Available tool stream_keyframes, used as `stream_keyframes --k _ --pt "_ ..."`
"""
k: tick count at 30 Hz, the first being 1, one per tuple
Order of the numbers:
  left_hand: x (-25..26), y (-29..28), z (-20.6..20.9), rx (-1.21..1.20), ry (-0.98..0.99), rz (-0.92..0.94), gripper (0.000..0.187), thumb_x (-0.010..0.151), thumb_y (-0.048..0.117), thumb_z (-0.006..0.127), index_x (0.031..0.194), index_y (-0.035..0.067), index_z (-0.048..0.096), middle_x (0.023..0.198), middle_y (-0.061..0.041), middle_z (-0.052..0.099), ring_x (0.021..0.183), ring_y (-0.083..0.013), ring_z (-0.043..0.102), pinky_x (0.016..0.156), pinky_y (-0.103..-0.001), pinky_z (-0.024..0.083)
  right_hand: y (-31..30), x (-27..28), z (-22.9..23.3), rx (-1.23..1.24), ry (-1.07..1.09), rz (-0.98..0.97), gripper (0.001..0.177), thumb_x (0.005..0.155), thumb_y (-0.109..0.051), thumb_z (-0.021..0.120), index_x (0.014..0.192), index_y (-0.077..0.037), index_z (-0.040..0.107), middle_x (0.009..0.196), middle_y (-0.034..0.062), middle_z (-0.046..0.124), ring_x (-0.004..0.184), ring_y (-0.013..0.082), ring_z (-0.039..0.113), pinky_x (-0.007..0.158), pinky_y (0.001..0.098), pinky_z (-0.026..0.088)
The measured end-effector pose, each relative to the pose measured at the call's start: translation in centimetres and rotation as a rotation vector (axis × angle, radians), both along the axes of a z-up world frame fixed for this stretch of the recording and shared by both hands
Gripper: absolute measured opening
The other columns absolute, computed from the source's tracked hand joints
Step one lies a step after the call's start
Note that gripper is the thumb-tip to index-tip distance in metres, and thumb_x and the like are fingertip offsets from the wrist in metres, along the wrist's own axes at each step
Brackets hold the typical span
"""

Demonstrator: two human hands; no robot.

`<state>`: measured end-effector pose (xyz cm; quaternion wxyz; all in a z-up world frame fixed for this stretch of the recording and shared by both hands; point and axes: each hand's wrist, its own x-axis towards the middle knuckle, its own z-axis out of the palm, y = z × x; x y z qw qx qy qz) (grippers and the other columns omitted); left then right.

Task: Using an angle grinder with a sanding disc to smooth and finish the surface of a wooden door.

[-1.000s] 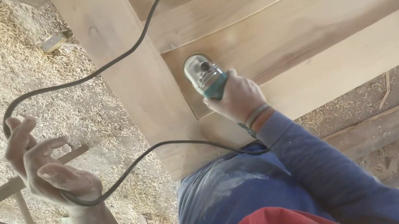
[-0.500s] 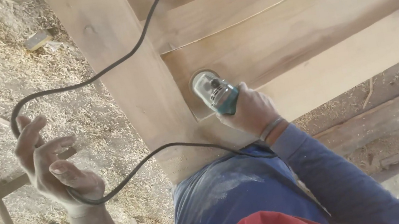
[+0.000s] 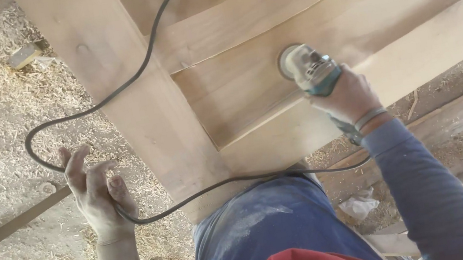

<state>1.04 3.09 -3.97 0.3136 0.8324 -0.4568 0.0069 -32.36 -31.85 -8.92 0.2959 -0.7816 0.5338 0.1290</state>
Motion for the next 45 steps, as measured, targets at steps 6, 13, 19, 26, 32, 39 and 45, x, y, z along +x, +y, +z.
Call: stream_keyframes --k 6,13,19,26,32,39,45 --pt "-0.5 -0.6 -1.4 0.071 0.028 -0.029 0.059 0.116 0.052 0.029 0.100 0.005 0.061 0.143 -0.019 0.049 0.150 -0.0374 0.046 0.130 -0.067 0.034 -4.7 -3.2 -1.3 0.073 -0.010 -0.160 0.054 0.078 -0.041 0.083 0.115 -0.005 0.070 0.101 0.0140 0.075 0.088 0.0264 0.075 0.085 0.0385 0.061" --pt "-1.5 -0.9 -4.2 0.283 0.127 0.067 0.071 0.112 0.061 0.022 0.115 0.004 0.063 0.153 -0.021 0.043 0.157 -0.0489 0.030 0.118 -0.069 0.036 -8.6 -6.1 -2.1 0.089 -0.277 -0.630 0.041 0.087 -0.029 0.082 0.113 0.001 0.073 0.103 0.0126 0.075 0.085 0.0207 0.072 0.076 0.0345 0.059" --pt "-2.7 -1.9 -8.8 0.281 0.151 0.122 0.080 0.111 0.065 0.013 0.154 0.005 0.044 0.168 -0.025 0.018 0.160 -0.0491 0.020 0.125 -0.066 0.039 -3.9 -2.0 -2.7 0.157 -0.297 -0.458 0.044 0.080 -0.028 0.084 0.113 -0.001 0.072 0.100 0.0100 0.076 0.085 0.0174 0.074 0.078 0.0317 0.061" --pt "-3.4 -2.2 -9.6 0.261 0.201 0.155 0.081 0.109 0.064 0.017 0.157 0.003 0.039 0.168 -0.028 0.019 0.157 -0.0497 0.023 0.126 -0.063 0.032 3.9 6.2 0.0 0.091 -0.356 -0.123 0.056 0.074 -0.039 0.083 0.111 0.000 0.068 0.096 0.0189 0.074 0.089 0.0320 0.074 0.080 0.0423 0.060" --pt "-3.2 -2.1 -9.7 0.249 0.197 0.150 0.076 0.110 0.060 0.019 0.156 0.003 0.039 0.167 -0.030 0.022 0.156 -0.0506 0.022 0.126 -0.062 0.028 6.5 8.5 2.0 0.091 -0.122 0.197 0.064 0.072 -0.049 0.083 0.106 0.001 0.060 0.087 0.0216 0.073 0.083 0.0400 0.073 0.077 0.0484 0.059" --pt "-2.9 -1.3 -10.2 0.270 0.154 0.140 0.071 0.111 0.056 0.020 0.155 0.005 0.040 0.167 -0.027 0.028 0.155 -0.0500 0.025 0.125 -0.063 0.028 -0.5 4.0 0.8 0.084 -0.074 0.209 0.069 0.068 -0.052 0.085 0.111 -0.002 0.063 0.093 0.0195 0.074 0.083 0.0359 0.074 0.077 0.0461 0.061" --pt "-2.9 -1.7 -10.2 0.224 0.090 0.129 0.067 0.112 0.055 0.023 0.154 0.006 0.042 0.166 -0.025 0.030 0.155 -0.0497 0.029 0.128 -0.065 0.028 -4.9 -1.5 -1.2 0.084 -0.083 0.035 0.061 0.070 -0.044 0.084 0.114 -0.005 0.070 0.098 0.0200 0.075 0.087 0.0338 0.074 0.083 0.0448 0.060"
